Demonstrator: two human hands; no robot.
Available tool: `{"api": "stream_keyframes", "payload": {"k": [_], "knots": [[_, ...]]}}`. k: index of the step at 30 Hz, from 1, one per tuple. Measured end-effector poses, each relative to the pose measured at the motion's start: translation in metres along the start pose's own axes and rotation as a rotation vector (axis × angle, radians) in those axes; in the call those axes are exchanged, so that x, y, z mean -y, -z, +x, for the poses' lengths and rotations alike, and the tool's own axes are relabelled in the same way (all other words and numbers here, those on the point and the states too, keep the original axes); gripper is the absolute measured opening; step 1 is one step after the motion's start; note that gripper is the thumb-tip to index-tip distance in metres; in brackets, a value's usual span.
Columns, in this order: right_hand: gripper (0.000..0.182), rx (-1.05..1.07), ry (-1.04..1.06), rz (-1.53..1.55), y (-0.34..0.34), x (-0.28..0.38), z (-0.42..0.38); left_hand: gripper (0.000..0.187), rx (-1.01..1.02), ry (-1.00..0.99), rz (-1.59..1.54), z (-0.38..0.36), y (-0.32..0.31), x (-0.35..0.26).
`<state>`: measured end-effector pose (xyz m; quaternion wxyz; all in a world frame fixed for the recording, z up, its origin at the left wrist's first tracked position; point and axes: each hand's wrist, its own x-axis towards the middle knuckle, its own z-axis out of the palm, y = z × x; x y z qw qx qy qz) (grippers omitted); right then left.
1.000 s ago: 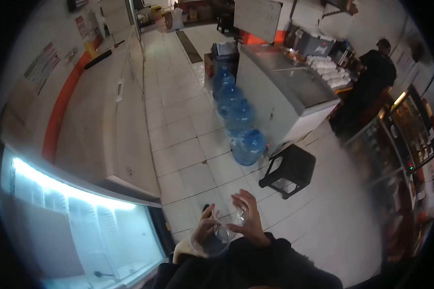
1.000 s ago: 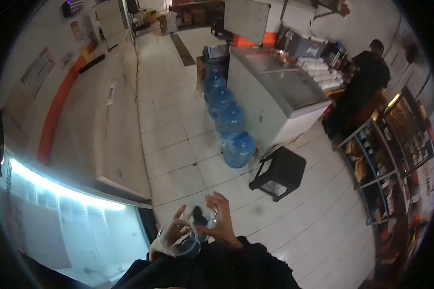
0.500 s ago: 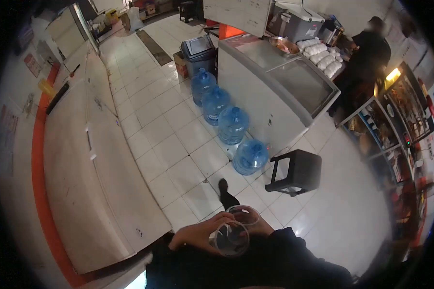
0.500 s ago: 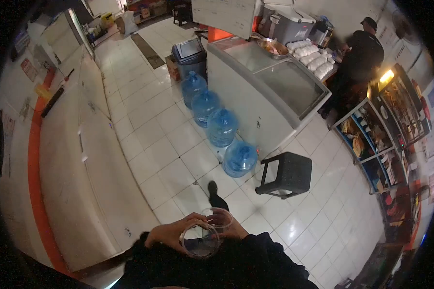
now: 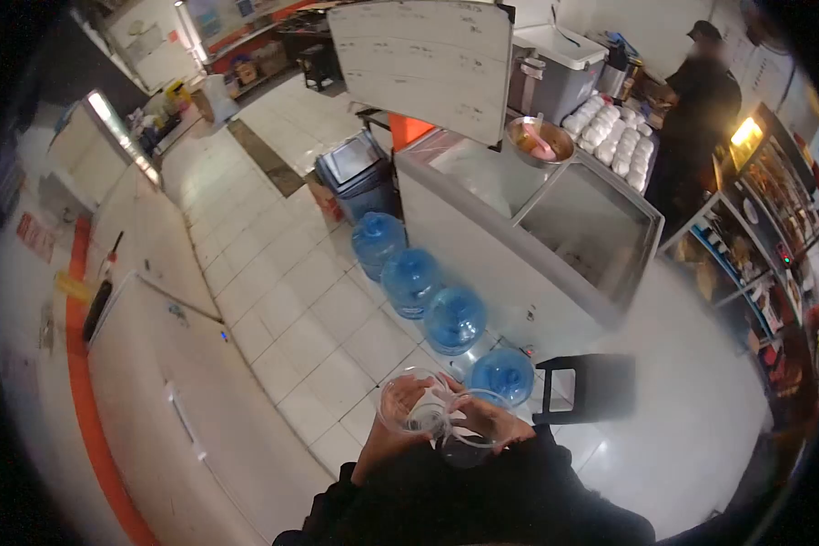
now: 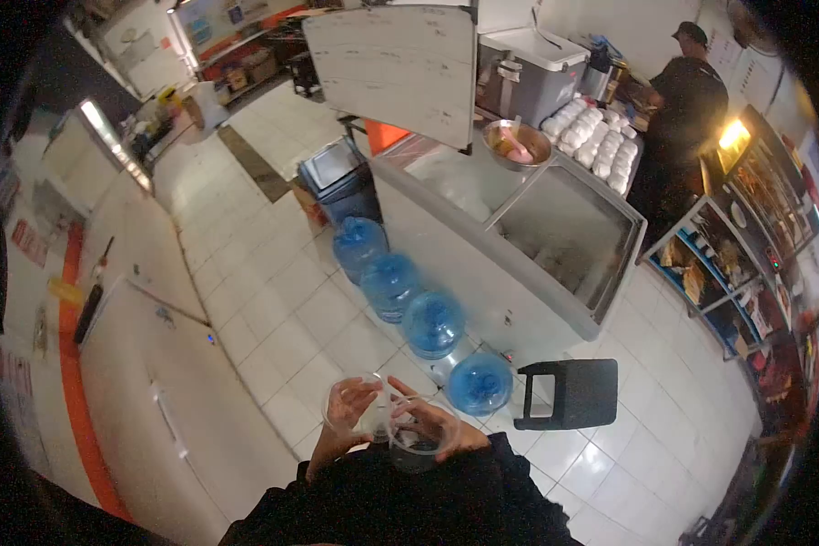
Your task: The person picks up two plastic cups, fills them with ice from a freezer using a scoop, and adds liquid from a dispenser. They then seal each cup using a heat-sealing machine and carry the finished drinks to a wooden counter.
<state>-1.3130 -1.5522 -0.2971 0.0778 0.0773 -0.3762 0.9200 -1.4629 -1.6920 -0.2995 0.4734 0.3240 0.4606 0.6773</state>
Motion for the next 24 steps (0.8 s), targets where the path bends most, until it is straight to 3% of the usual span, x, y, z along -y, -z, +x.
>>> {"api": "stream_keyframes", "payload": {"k": [1,2,4,10,13,17,19,22,24], "knots": [[0.087,0.065,-0.019,-0.059,0.013,0.0,0.015,0.093,0.02,0.015,-0.015,0.017,0.016,0.01],[0.085,0.15,0.017,-0.115,0.034,-0.005,0.029,0.093,0.136,-0.126,0.389,0.036,0.038,0.024],[0.082,0.065,0.026,-0.244,0.049,0.006,0.051,0.093,0.282,-0.264,0.779,0.076,0.08,0.058],[0.081,-0.154,0.048,-0.451,0.089,0.021,0.127,0.093,0.446,-0.042,0.539,0.172,0.136,0.021],[0.083,-0.205,0.036,-0.536,0.096,0.043,0.181,0.094,0.543,-0.037,0.55,0.235,0.161,-0.009],[0.084,-0.327,0.054,-0.623,0.104,0.061,0.214,0.097,0.805,-0.151,0.707,0.313,0.176,-0.043],[0.081,-0.403,0.055,-0.701,0.103,0.059,0.213,0.102,0.986,-0.009,0.565,0.336,0.165,-0.044],[0.078,-0.591,0.273,-0.477,0.096,0.043,0.208,0.108,1.174,0.217,0.503,0.367,0.134,-0.05],[0.078,-0.667,0.564,-0.398,0.101,0.035,0.211,0.109,1.2,0.212,0.511,0.378,0.115,-0.057]]}}
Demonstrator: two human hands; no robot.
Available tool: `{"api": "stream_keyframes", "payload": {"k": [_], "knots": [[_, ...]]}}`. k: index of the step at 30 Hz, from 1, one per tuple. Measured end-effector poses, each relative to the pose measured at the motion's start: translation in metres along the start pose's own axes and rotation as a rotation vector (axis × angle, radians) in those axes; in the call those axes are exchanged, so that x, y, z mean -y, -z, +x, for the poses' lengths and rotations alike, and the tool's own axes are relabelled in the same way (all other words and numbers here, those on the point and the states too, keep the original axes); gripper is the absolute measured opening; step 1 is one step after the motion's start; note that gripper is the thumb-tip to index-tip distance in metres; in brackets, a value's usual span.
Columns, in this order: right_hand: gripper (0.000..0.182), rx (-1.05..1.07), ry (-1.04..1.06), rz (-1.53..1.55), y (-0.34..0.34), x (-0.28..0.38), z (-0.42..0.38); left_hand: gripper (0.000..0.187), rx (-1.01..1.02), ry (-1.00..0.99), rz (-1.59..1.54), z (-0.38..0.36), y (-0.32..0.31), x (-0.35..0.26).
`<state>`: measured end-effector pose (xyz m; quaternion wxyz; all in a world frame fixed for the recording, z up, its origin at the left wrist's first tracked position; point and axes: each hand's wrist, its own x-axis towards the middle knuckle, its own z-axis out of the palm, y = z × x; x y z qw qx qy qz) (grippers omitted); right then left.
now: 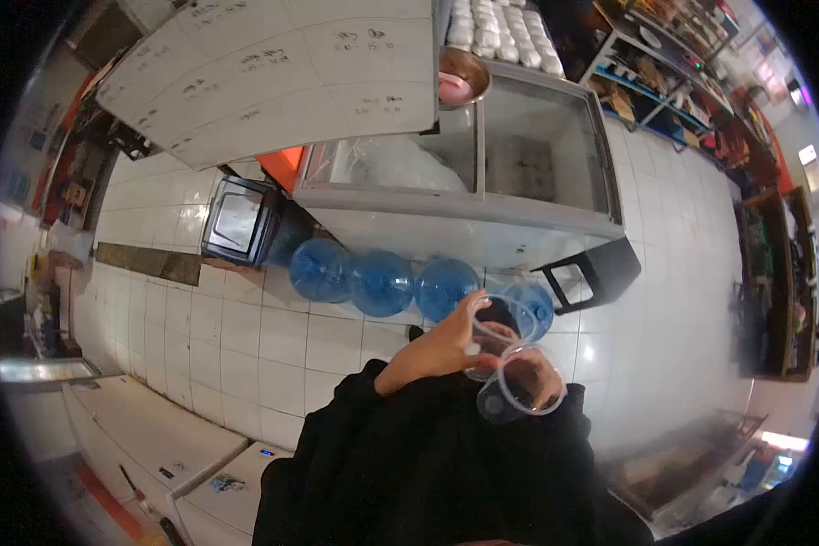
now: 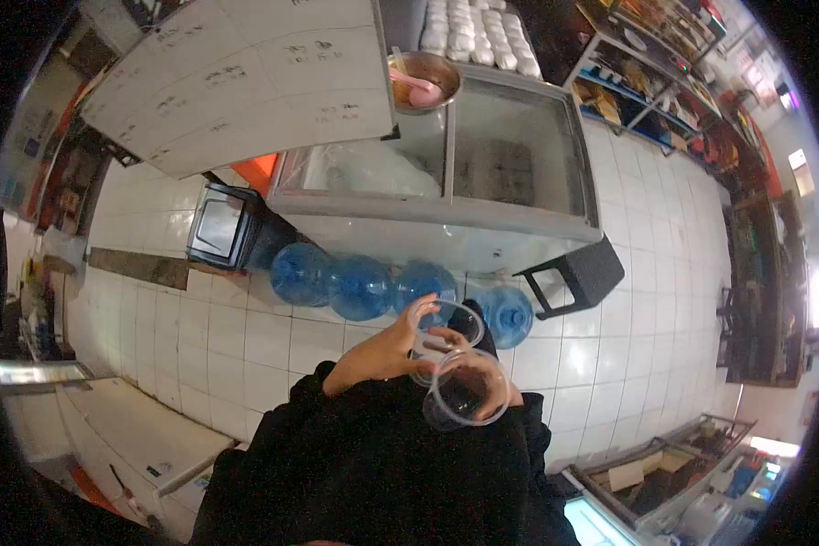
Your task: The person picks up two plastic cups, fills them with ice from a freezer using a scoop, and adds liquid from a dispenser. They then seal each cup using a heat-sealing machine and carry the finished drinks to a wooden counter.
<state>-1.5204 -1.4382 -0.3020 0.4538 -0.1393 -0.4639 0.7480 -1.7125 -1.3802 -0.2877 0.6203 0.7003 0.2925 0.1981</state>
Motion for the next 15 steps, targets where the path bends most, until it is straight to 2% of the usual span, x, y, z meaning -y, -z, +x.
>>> {"api": "stream_keyframes", "payload": {"k": [3,5,6,8,10,11,13,15], "knots": [[0.078,-0.031,0.075,0.076,0.001,0.002,0.005,0.104,-0.055,-0.1,0.022,0.016,-0.002,0.011],[0.077,-0.024,0.119,0.096,0.008,0.006,0.014,0.1,-0.084,-0.208,-0.279,0.022,0.0,0.023],[0.075,0.035,0.088,0.09,0.012,0.01,0.018,0.094,-0.046,-0.201,-0.394,0.023,0.005,0.032],[0.073,0.109,0.073,0.079,0.024,0.016,0.027,0.085,-0.105,-0.154,-0.506,0.022,0.015,0.059],[0.068,0.085,0.107,0.075,0.03,0.032,0.031,0.072,-0.237,-0.049,-0.372,0.014,0.04,0.059],[0.062,0.068,0.151,0.076,0.035,0.037,0.032,0.065,-0.337,-0.009,-0.288,0.011,0.049,0.079],[0.046,-0.006,0.168,0.119,0.061,0.039,0.015,0.053,-0.501,0.064,-0.224,0.0,0.069,0.108],[0.057,-0.226,0.129,0.108,0.091,0.051,-0.011,0.046,-0.565,0.115,-0.245,-0.005,0.089,0.119]]}}
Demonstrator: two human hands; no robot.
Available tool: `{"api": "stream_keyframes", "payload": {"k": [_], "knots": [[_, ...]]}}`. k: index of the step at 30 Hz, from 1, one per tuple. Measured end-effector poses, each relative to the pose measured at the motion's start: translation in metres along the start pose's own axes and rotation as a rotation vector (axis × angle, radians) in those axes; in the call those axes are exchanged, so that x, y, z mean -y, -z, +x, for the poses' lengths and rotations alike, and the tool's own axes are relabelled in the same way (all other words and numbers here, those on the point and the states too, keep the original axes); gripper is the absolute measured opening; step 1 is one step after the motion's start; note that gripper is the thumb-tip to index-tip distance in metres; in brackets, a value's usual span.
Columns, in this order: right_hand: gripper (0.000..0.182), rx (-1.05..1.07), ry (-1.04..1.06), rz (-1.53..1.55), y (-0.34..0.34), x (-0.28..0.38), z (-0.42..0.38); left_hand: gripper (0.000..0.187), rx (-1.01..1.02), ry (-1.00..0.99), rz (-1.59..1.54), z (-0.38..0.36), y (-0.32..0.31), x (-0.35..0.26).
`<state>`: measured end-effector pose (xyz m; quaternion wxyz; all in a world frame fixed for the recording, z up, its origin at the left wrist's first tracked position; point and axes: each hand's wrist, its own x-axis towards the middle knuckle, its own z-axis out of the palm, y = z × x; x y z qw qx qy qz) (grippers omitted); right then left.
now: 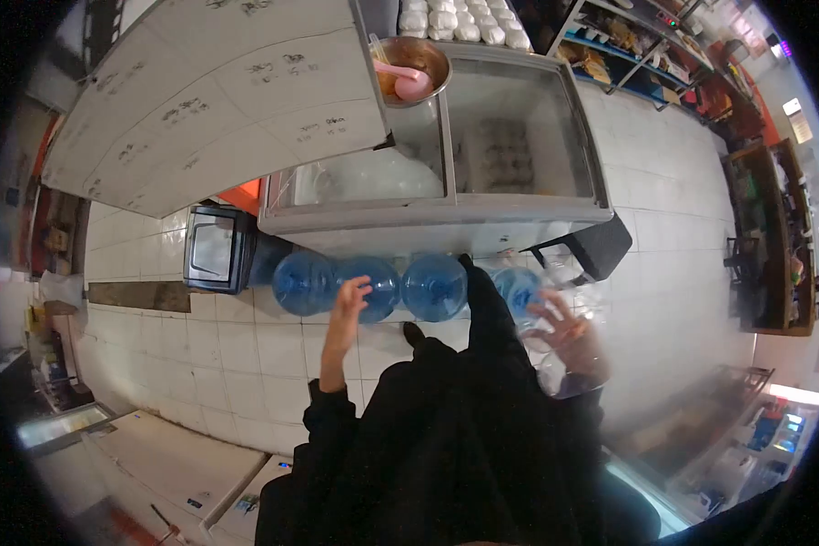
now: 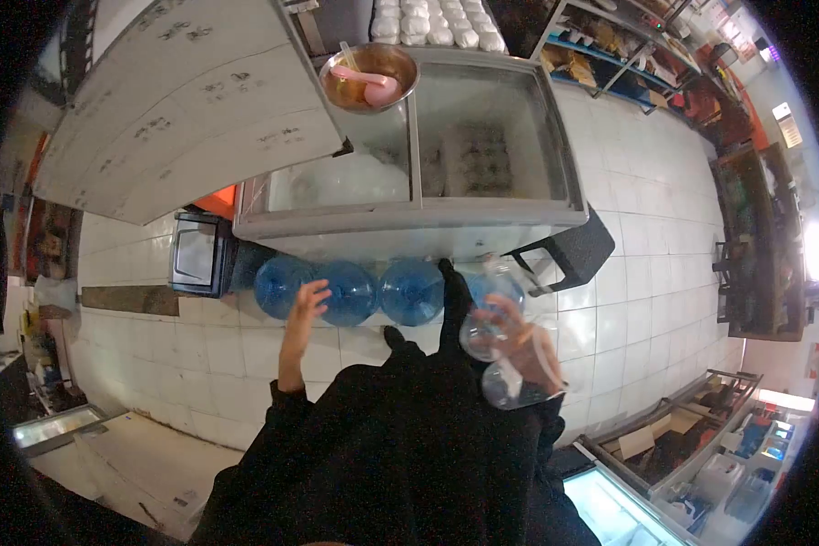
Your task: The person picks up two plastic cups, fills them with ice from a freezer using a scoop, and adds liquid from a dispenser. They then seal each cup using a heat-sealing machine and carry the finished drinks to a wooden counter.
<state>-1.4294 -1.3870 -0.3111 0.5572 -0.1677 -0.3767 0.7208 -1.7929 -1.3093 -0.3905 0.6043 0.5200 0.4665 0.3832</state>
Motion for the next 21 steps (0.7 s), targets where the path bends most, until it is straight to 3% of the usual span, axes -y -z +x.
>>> {"api": "stream_keyframes", "payload": {"k": [2,7,8,10,11,12,13,14,16,17,19,21], "knots": [[0.06,-0.211,-0.043,-0.079,0.025,0.025,-0.009,0.042,-0.238,0.167,0.019,0.016,0.016,0.003],[0.06,-0.33,0.015,-0.102,0.092,0.08,0.052,0.031,-0.473,0.108,0.127,0.097,0.048,0.032],[0.041,-0.587,-0.059,-0.189,0.097,0.093,0.08,0.031,-0.533,0.063,0.142,0.12,0.053,0.044],[0.023,-0.79,-0.146,-0.286,0.128,0.116,0.129,0.03,-0.669,-0.017,0.145,0.167,0.064,0.056],[0.018,-0.423,-0.018,-0.22,0.154,0.125,0.152,0.026,-0.788,-0.113,0.243,0.199,0.074,0.067],[0.015,-0.35,-0.012,-0.197,0.175,0.127,0.165,0.022,-0.904,-0.183,0.356,0.218,0.089,0.08],[0.012,-0.276,-0.008,-0.173,0.196,0.129,0.178,0.018,-0.964,-0.031,0.538,0.237,0.108,0.097],[0.009,-0.203,-0.006,-0.148,0.217,0.131,0.191,0.018,-1.001,-0.019,0.54,0.258,0.113,0.104],[0.015,-0.069,0.01,-0.119,0.248,0.142,0.217,0.02,-1.217,-0.287,0.678,0.309,0.114,0.102],[0.019,-0.02,-0.006,-0.119,0.261,0.145,0.231,0.02,-1.26,-0.275,0.675,0.324,0.115,0.103],[0.025,0.074,-0.024,-0.098,0.282,0.151,0.258,0.036,-1.26,-0.045,0.969,0.357,0.13,0.095],[0.032,0.135,-0.049,-0.093,0.303,0.153,0.284,0.043,-1.352,-0.091,1.091,0.383,0.151,0.095]]}}
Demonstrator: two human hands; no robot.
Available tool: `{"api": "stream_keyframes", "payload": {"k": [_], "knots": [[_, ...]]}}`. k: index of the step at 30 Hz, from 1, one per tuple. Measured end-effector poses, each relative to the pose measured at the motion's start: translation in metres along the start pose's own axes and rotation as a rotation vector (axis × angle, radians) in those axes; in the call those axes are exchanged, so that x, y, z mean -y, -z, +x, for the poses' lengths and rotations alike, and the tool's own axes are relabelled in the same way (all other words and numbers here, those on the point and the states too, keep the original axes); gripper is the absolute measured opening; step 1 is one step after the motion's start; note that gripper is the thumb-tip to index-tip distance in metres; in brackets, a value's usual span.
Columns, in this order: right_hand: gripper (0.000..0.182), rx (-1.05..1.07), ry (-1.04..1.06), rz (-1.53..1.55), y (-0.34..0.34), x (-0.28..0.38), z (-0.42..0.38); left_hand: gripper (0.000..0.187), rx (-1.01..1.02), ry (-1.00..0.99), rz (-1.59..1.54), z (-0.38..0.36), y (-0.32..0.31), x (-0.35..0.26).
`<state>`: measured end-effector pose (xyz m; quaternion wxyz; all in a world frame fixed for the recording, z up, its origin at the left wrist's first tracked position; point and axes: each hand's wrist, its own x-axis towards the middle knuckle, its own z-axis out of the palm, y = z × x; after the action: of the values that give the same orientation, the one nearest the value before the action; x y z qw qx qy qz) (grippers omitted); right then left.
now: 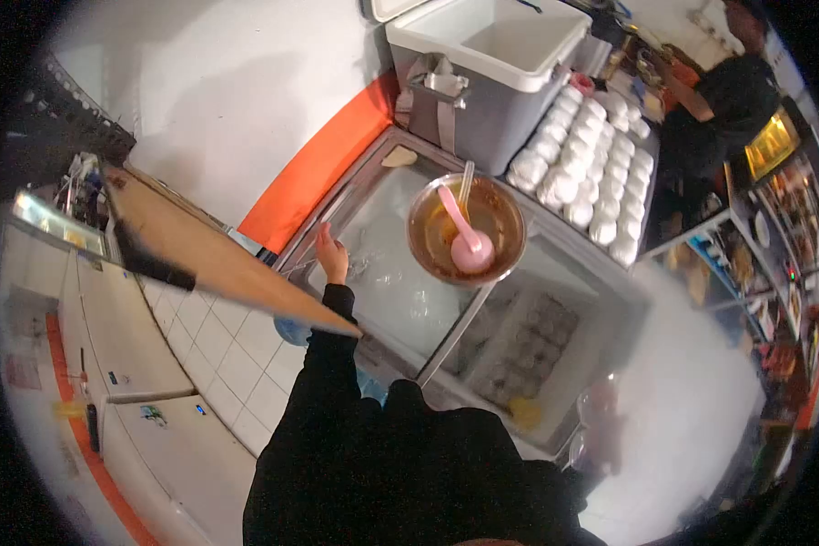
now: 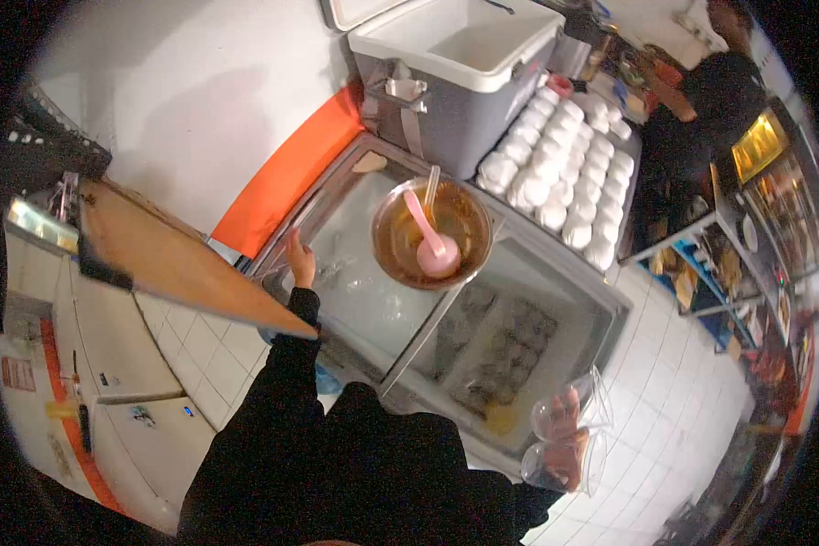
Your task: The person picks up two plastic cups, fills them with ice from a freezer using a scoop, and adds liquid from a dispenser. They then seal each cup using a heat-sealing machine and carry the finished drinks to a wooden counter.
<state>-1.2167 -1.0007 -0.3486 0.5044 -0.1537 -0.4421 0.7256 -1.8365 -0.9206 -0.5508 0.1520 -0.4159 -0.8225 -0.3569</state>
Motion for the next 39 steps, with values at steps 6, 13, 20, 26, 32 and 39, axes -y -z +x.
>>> {"api": "stream_keyframes", "payload": {"k": [6,13,20,26,32,39], "knots": [[0.051,0.119,-0.09,-0.026,0.056,0.001,0.052,0.048,0.078,0.042,0.287,0.037,-0.034,0.013],[0.055,-0.087,-0.32,-0.067,0.054,-0.008,0.074,0.018,0.056,0.036,0.253,0.053,-0.035,0.011],[0.043,-0.553,-0.618,-0.381,0.016,-0.023,0.086,0.006,0.122,0.064,0.106,0.038,-0.034,-0.006],[0.049,-0.442,-0.293,-0.083,-0.013,-0.005,0.064,0.005,0.262,0.023,0.085,-0.011,-0.015,-0.059],[0.052,-0.624,-0.189,-0.01,-0.003,0.016,0.001,0.004,0.353,-0.02,0.003,-0.063,0.004,-0.121],[0.048,-0.592,-0.049,-0.239,-0.004,0.048,-0.06,0.005,0.394,-0.096,-0.084,-0.107,0.006,-0.168]]}}
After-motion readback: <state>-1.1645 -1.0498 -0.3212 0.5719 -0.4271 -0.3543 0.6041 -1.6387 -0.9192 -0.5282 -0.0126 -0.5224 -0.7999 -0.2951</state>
